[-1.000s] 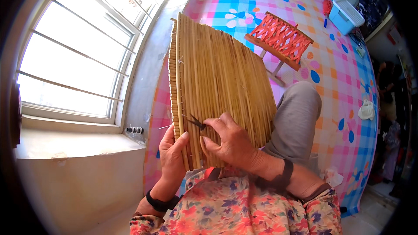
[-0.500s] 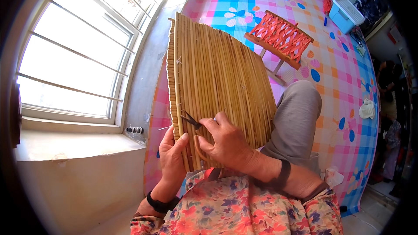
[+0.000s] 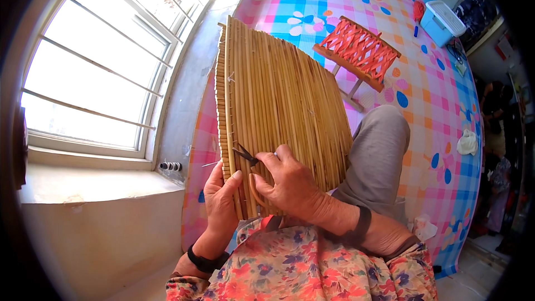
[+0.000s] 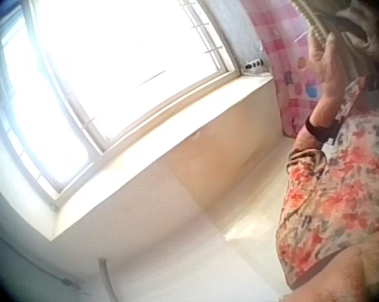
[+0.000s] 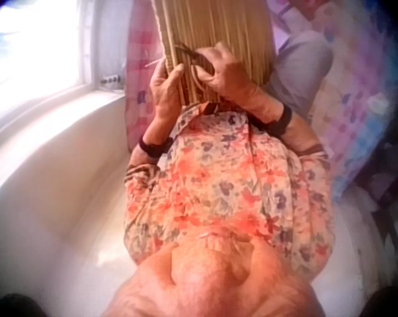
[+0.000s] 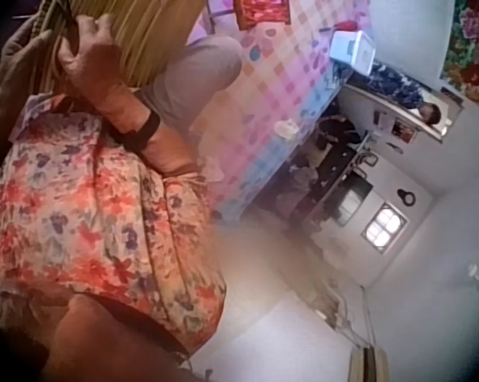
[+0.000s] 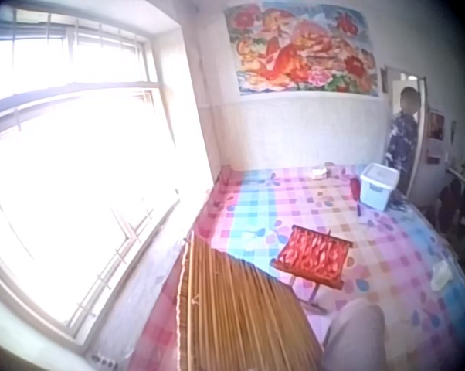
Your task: The person assembles a bamboo mat by threading a cord through the individual slats and trimming excess material with scissors.
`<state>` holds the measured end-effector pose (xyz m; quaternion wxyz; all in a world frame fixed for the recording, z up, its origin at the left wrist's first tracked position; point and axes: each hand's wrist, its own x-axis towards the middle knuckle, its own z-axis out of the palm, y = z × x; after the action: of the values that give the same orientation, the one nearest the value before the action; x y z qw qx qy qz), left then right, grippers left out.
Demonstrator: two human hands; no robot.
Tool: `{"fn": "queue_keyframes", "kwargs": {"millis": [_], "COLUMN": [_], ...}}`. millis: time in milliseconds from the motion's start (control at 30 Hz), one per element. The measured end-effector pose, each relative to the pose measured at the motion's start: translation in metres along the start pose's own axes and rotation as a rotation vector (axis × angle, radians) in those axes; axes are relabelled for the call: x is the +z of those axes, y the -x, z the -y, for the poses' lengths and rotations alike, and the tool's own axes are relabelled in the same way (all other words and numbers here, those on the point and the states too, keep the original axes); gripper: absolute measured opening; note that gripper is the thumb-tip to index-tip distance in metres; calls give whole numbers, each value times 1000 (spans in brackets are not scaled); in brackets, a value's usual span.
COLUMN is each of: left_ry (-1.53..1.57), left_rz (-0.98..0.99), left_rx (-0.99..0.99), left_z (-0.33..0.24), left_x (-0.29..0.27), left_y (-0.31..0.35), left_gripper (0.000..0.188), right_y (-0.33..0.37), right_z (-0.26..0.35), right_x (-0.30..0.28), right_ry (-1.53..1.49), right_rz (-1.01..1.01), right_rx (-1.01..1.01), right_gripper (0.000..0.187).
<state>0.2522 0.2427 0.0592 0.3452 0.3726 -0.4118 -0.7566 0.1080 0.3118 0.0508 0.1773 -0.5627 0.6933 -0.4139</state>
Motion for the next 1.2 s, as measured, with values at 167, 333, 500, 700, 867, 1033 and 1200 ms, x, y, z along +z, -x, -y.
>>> {"fn": "queue_keyframes", "kwargs": {"millis": [167, 333, 500, 700, 867, 1033, 1200], "left_ry": [9, 10, 1, -6, -27, -33, -37], "left_rz": [-5, -5, -14, -6, 6, -7, 20], "left_rx": [8, -1, -4, 4, 28, 13, -4], "left_z": [2, 1, -1, -3, -5, -3, -4], "left_x": [1, 1, 1, 2, 6, 4, 0], "left_y": [1, 0, 0, 0, -1, -2, -2], "left_gripper": [35, 36, 36, 36, 36, 36, 36], "right_y": [2, 1, -1, -2, 1, -4, 0], "right_z": [-2, 1, 5, 5, -18, -28, -6], "right_x": [-2, -1, 1, 10, 25, 9, -3], "right_ry": [4, -1, 3, -78, -523, -1148, -164], "right_rz": [11, 2, -1, -41, -50, -131, -15], "right_rx": [3, 10, 29, 47, 219, 467, 21], "right_gripper": [38, 38, 37, 35, 32, 28, 33]}}
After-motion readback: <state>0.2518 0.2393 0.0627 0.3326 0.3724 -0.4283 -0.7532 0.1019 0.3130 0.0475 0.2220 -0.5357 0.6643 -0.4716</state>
